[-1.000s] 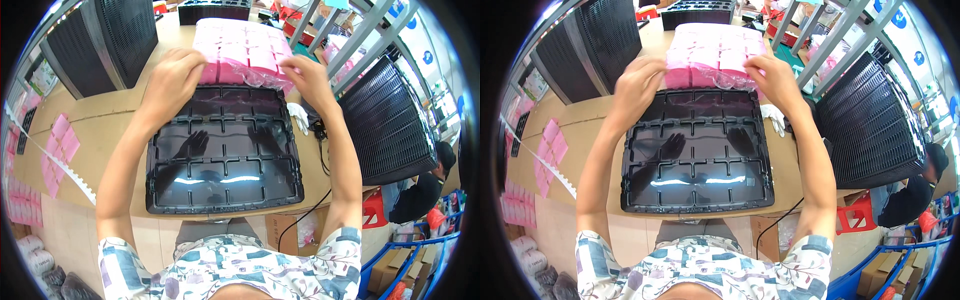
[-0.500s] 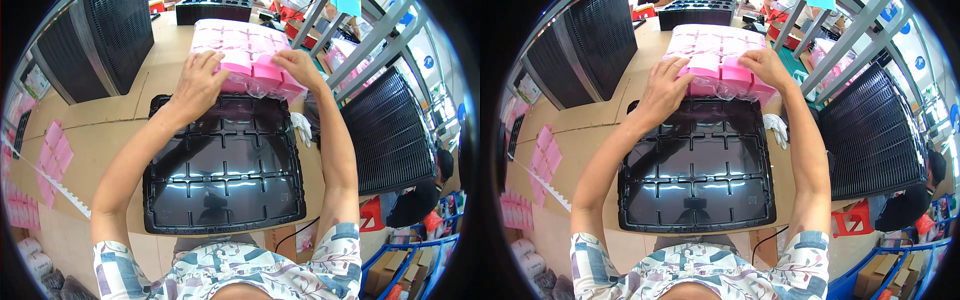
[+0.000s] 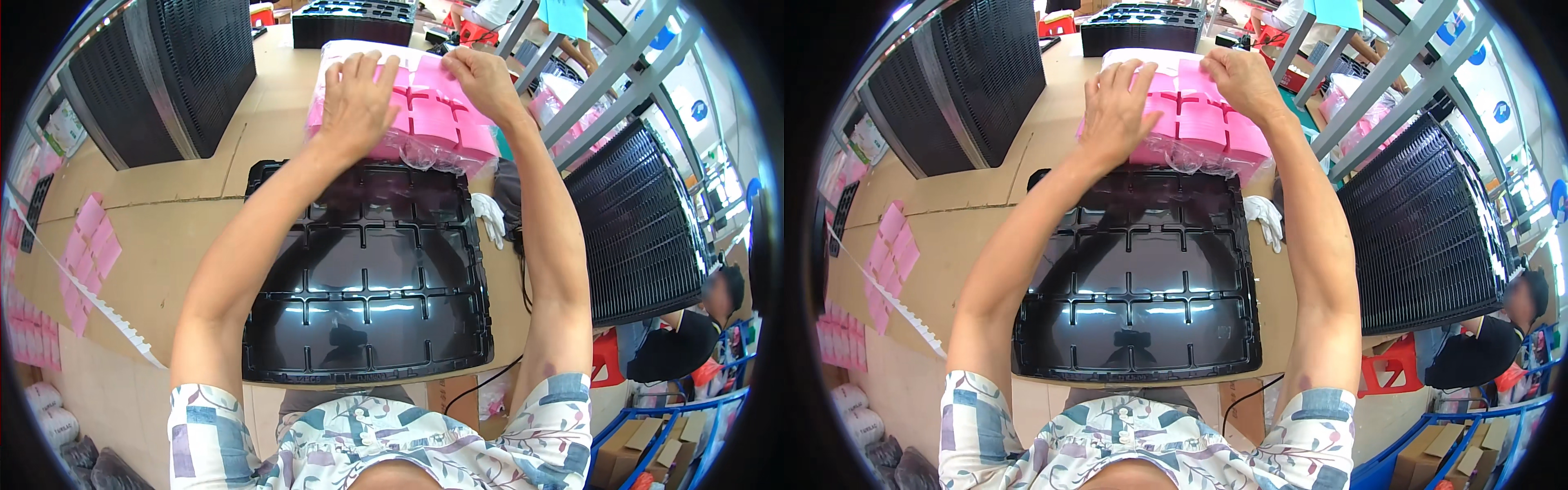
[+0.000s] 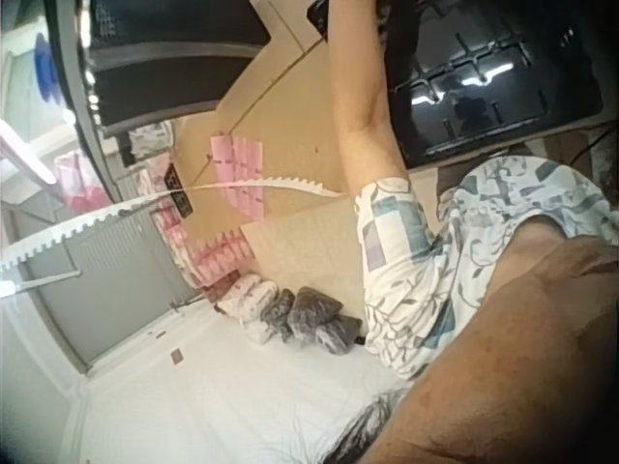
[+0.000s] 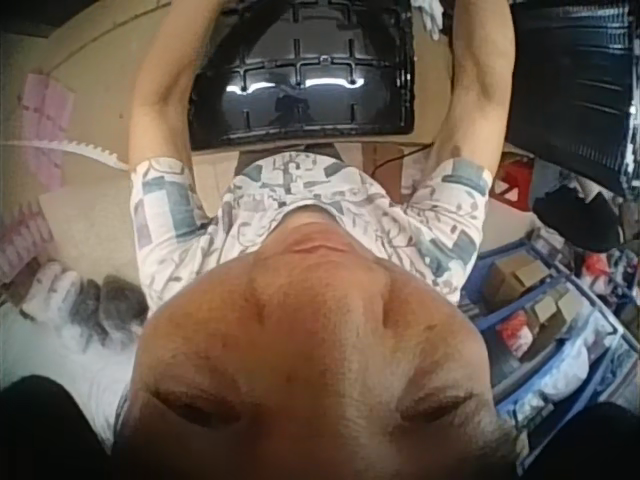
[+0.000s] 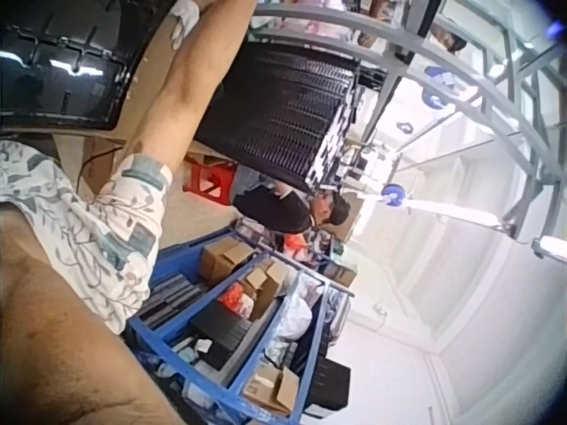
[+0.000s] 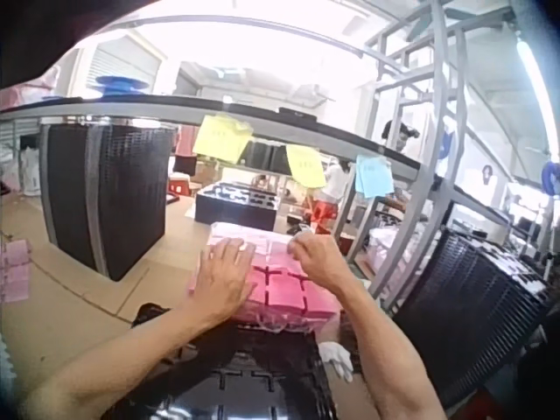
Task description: The person places pink foam inserts into black plastic trays. They then peel small white adhesive strips from a backing sheet and apply them to the corners of the trays. The person repeats this process for multiple trays, stacking the finished ones to the side.
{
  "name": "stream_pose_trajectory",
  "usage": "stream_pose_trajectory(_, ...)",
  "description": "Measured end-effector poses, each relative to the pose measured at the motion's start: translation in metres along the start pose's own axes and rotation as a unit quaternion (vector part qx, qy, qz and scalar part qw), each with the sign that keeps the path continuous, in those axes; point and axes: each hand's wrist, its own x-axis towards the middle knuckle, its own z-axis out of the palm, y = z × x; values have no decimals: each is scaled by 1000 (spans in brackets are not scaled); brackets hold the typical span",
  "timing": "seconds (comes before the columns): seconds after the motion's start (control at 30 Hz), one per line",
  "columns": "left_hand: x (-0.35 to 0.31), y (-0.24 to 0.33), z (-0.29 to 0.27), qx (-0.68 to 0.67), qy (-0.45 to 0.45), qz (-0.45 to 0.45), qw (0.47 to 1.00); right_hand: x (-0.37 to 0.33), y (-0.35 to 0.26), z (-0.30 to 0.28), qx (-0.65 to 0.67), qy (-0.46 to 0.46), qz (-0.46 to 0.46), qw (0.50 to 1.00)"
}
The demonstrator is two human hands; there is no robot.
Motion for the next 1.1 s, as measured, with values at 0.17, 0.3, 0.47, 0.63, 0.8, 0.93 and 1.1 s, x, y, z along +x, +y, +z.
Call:
stream_pose_trajectory(0.17,10,-41,16,-99,-29,-84,991,-17,1,1,-55,6,-31,998)
stream_pose_trajectory(0.3,26,-37,8,-207,-37,-98,973,-58,-6,12,-161,99,-125,974)
stream_pose_trajectory(0.47,29,-27,2,-181,-134,-114,968,-51,11,2,-161,178,-69,968)
stream_pose_trajectory(0.63,-3,-29,7,-40,-110,-34,993,-30,-7,-5,-221,-58,-171,958)
stream_pose_trajectory(0.8,-21,-34,-9,-70,-109,-26,991,-79,-36,1,-282,-155,-229,919)
stream_pose_trajectory(0.93,-29,-30,-22,-128,-90,39,987,-102,-34,2,-145,-82,-230,959)
stream_pose_trajectory(1.1,-3,-20,-36,-278,14,-81,957,-85,-36,-28,-60,153,-64,984)
